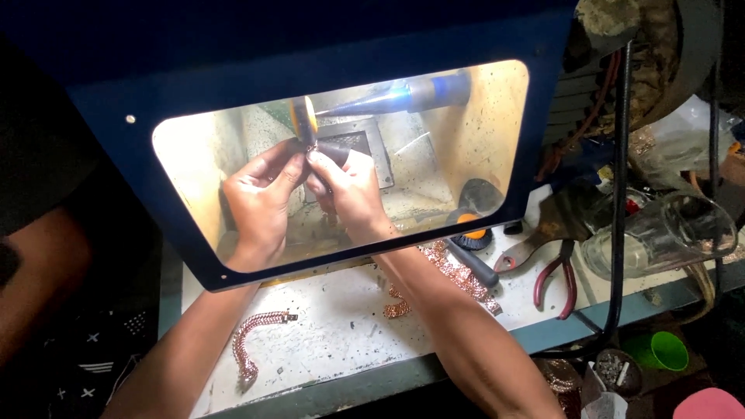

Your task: Polishing a metal jewelry chain by holding it against a rotating polishing wheel inside a protective enclosure.

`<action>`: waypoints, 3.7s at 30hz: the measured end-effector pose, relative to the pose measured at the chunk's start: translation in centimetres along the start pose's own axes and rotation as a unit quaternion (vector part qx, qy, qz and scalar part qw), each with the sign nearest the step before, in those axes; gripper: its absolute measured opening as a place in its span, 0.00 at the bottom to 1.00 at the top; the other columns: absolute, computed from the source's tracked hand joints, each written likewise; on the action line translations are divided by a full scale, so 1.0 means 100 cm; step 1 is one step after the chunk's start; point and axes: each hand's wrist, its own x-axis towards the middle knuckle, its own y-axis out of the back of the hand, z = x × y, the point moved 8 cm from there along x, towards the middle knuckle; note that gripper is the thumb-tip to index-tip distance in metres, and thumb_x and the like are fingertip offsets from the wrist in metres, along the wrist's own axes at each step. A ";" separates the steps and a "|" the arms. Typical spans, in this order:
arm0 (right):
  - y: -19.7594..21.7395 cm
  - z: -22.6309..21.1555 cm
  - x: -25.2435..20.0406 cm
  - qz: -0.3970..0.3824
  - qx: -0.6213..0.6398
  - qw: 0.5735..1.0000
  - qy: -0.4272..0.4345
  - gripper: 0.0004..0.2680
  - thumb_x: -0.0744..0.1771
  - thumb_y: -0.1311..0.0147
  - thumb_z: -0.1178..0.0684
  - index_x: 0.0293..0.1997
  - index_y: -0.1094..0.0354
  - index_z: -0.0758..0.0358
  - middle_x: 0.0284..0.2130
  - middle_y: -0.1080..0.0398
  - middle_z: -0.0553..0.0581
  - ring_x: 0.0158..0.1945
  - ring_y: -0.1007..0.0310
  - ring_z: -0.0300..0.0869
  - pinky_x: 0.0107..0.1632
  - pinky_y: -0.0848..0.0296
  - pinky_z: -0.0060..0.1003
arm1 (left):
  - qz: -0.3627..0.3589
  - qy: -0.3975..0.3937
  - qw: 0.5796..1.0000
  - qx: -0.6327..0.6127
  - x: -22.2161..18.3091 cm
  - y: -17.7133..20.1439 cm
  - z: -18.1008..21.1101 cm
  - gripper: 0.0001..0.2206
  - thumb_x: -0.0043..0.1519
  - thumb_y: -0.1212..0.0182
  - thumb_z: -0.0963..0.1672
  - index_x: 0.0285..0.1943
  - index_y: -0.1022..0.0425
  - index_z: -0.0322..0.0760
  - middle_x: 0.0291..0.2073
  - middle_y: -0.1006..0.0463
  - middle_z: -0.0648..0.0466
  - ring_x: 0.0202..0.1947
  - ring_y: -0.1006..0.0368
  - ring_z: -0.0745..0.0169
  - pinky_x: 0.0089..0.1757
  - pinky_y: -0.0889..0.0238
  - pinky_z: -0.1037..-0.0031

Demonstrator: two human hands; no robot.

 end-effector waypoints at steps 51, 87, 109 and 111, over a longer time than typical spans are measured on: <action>0.002 0.005 0.005 -0.003 -0.037 0.999 -0.003 0.16 0.70 0.50 0.55 0.17 0.37 0.56 0.08 0.46 0.46 0.11 0.52 0.28 0.14 0.51 0.23 | 0.014 -0.006 1.000 0.002 0.000 0.000 0.003 0.15 0.59 0.26 0.40 0.53 0.20 0.30 0.43 0.16 0.41 0.46 0.19 0.57 0.47 0.20 0.62; -0.006 0.000 0.004 -0.057 -0.016 0.998 0.003 0.11 0.70 0.50 0.56 0.24 0.35 0.58 0.14 0.40 0.50 0.14 0.50 0.28 0.16 0.49 0.23 | 0.028 0.026 0.999 -0.019 -0.002 0.005 0.004 0.17 0.58 0.26 0.41 0.55 0.20 0.30 0.45 0.16 0.43 0.48 0.21 0.60 0.48 0.21 0.63; -0.015 -0.020 -0.002 -0.093 -0.057 0.993 0.045 0.09 0.70 0.50 0.57 0.29 0.31 0.65 0.11 0.36 0.58 0.11 0.37 0.38 0.14 0.38 0.30 | 0.028 0.002 1.000 0.014 -0.005 0.004 0.014 0.16 0.59 0.26 0.42 0.55 0.19 0.32 0.37 0.15 0.46 0.36 0.25 0.74 0.45 0.20 0.71; -0.016 -0.020 -0.001 -0.094 -0.047 0.993 0.045 0.07 0.69 0.49 0.59 0.31 0.31 0.67 0.12 0.34 0.59 0.12 0.34 0.40 0.15 0.35 0.31 | 0.027 -0.004 1.000 0.007 -0.005 0.003 0.017 0.16 0.59 0.26 0.42 0.54 0.19 0.33 0.37 0.15 0.47 0.37 0.26 0.75 0.44 0.21 0.73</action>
